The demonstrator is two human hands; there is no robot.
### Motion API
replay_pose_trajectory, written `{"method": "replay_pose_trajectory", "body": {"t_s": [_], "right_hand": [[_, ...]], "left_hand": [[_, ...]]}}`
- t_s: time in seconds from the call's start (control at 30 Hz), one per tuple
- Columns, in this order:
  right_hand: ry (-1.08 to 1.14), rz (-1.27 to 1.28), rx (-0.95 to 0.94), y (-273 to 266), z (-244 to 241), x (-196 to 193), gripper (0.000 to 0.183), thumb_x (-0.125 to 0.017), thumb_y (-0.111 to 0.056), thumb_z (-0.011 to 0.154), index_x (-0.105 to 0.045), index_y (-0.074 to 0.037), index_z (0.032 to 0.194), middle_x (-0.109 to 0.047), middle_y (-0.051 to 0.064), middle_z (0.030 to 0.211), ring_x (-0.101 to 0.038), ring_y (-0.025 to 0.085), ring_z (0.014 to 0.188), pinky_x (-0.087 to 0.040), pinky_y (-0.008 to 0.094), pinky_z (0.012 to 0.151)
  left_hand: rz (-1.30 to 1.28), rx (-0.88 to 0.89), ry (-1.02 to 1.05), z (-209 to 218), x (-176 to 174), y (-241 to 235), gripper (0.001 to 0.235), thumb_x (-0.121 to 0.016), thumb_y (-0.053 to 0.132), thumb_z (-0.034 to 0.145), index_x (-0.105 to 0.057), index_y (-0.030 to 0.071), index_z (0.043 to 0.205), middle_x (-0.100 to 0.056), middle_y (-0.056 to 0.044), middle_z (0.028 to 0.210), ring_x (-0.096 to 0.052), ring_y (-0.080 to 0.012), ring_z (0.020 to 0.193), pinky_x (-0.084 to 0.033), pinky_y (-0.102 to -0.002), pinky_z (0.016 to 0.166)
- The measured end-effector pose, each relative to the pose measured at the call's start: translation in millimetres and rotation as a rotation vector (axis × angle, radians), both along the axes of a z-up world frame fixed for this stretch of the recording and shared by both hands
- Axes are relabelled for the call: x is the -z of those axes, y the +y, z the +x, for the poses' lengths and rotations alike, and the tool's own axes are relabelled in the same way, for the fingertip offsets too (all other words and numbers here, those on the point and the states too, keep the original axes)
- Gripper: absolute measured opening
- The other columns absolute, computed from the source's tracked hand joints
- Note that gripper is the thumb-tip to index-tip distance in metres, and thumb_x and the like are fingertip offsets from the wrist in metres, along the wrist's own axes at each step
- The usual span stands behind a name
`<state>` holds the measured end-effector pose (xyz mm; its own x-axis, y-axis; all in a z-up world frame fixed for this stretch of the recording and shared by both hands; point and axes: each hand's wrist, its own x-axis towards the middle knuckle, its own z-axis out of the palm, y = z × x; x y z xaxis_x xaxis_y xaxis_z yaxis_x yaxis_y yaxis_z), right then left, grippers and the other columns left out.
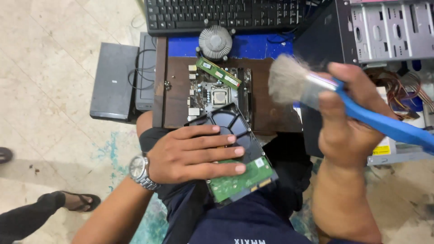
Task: The person sits on the floor and uses a blue brush to clean dust off a hard drive and a motherboard. They hold the hard drive in one hand and brush it thoroughly, then place it on the table next to the motherboard.
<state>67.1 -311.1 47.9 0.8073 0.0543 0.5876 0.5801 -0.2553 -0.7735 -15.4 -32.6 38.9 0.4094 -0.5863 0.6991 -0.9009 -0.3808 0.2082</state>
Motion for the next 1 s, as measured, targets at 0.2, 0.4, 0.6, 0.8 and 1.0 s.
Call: {"method": "replay_pose_trajectory", "body": {"t_s": [0.2, 0.4, 0.6, 0.8, 1.0], "right_hand": [[0.067, -0.025, 0.011, 33, -29, 9, 0.043, -0.050, -0.042, 0.108, -0.058, -0.003, 0.123, -0.069, 0.016, 0.115, -0.071, 0.030, 0.109, -0.056, 0.039, 0.102], [0.155, 0.071, -0.207, 34, -32, 37, 0.030, -0.072, -0.013, 0.090, -0.073, 0.006, 0.113, -0.078, 0.022, 0.100, -0.076, 0.034, 0.099, -0.062, 0.044, 0.085], [0.068, 0.034, -0.297, 25, -29, 32, 0.033, -0.075, -0.014, 0.087, -0.073, 0.008, 0.112, -0.077, 0.024, 0.105, -0.078, 0.038, 0.098, -0.063, 0.046, 0.083], [-0.050, -0.177, -0.469, 52, -44, 6, 0.026, -0.078, -0.022, 0.088, -0.077, -0.001, 0.103, -0.078, 0.018, 0.102, -0.078, 0.039, 0.083, -0.065, 0.044, 0.067], [-0.254, -0.269, -0.421, 52, -43, 9, 0.018, -0.079, -0.011, 0.083, -0.076, -0.004, 0.100, -0.077, 0.015, 0.111, -0.077, 0.029, 0.078, -0.063, 0.037, 0.066]], "left_hand": [[-0.922, -0.208, 0.981, -36, 76, -17, 0.082, -0.084, 0.023, 0.081, -0.045, -0.006, 0.147, -0.061, -0.023, 0.142, -0.063, -0.0310, 0.131, -0.049, -0.040, 0.114], [-1.787, 0.227, 1.098, 1, 61, -32, 0.049, -0.060, 0.034, 0.098, -0.060, -0.002, 0.132, -0.073, -0.027, 0.117, -0.074, -0.0379, 0.101, -0.063, -0.053, 0.087], [-1.817, 0.220, 1.075, 0, 84, -21, 0.048, -0.053, 0.028, 0.097, -0.056, -0.001, 0.135, -0.071, -0.027, 0.121, -0.073, -0.0390, 0.102, -0.064, -0.050, 0.086], [-1.685, 0.168, 1.017, 8, 85, -45, 0.068, -0.071, 0.029, 0.088, -0.047, 0.004, 0.147, -0.061, -0.018, 0.143, -0.066, -0.0290, 0.121, -0.055, -0.045, 0.105], [-1.638, 0.290, 1.062, 12, 53, -50, 0.085, -0.084, 0.050, 0.079, -0.041, 0.005, 0.137, -0.064, -0.014, 0.092, -0.070, -0.0230, 0.084, -0.066, -0.042, 0.081]]}}
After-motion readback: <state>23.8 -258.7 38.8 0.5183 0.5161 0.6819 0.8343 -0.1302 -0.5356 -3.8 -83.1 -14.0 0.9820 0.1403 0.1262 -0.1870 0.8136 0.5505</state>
